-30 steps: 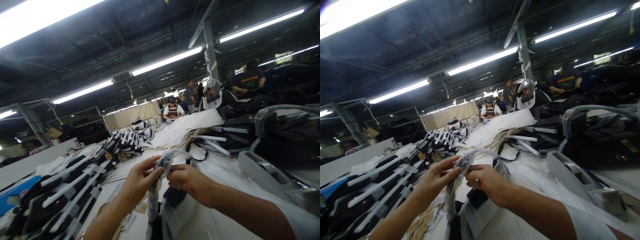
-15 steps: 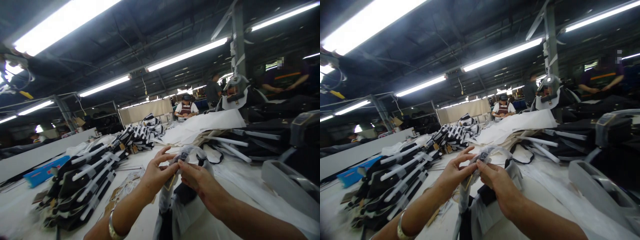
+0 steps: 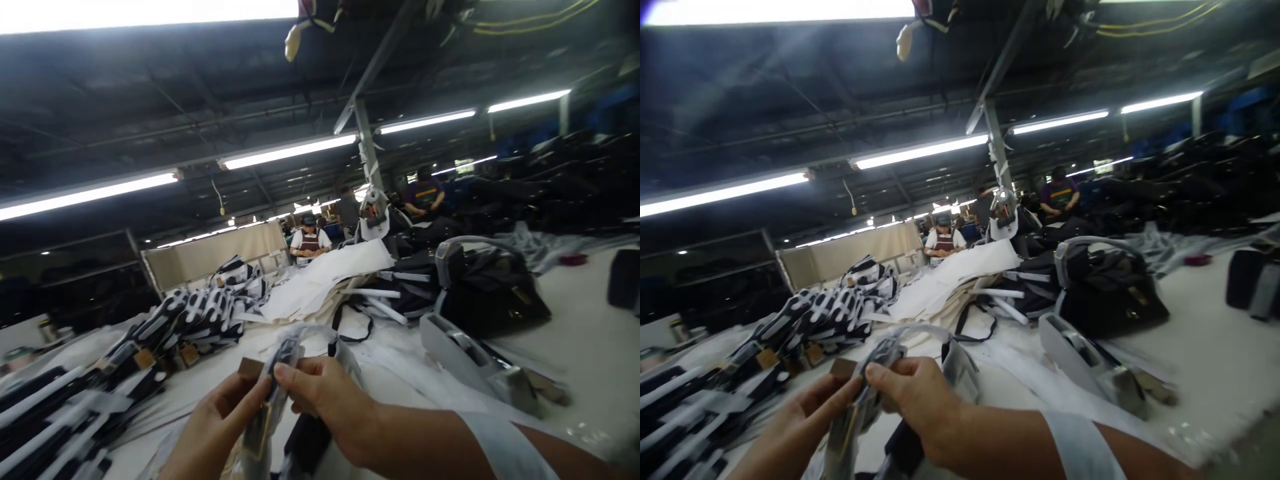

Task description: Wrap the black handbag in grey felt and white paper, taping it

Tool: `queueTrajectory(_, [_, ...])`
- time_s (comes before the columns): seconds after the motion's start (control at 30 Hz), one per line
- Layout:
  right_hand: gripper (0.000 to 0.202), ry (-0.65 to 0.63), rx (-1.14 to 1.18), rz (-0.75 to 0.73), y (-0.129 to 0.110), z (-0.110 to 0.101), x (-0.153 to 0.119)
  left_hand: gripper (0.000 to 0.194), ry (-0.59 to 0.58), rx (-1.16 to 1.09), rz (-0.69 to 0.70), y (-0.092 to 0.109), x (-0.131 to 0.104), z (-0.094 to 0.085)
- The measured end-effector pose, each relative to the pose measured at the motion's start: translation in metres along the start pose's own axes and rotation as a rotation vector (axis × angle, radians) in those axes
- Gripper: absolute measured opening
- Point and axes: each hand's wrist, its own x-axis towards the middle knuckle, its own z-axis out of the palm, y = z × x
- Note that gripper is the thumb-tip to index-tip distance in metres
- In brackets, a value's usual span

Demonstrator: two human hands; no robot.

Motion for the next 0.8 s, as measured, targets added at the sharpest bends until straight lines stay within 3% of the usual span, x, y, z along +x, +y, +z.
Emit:
queueTrajectory(0.1, [0.059, -0.007, 0.033, 0.021, -0.005, 0.000, 0.000, 0.050, -0.014, -0.016, 0.020, 0.002, -0.001, 0.001])
queueTrajectory(0.2, [0.058, -0.095, 0.147, 0.034, -0.005, -0.005, -0.001, 0.048, -0.022, -0.020, 0.015, 0.001, 0.000, 0.000])
queueTrajectory(0.33, [0.046, -0.190, 0.351, 0.048, -0.003, -0.015, -0.008, 0.044, 0.030, 0.028, 0.025, 0.006, -0.006, 0.001])
queueTrajectory(0.5, [0.030, -0.305, 0.293, -0.109, 0.004, -0.015, -0.019, 0.045, -0.039, -0.007, 0.036, 0.014, -0.013, 0.009])
queueTrajectory(0.6, [0.031, -0.244, 0.261, -0.185, 0.013, -0.009, -0.019, 0.045, -0.039, -0.061, 0.039, 0.011, -0.013, 0.013])
queueTrajectory(0.8, [0.035, 0.021, 0.187, -0.314, 0.039, -0.001, -0.004, 0.039, 0.009, -0.047, 0.180, -0.003, -0.013, 0.021])
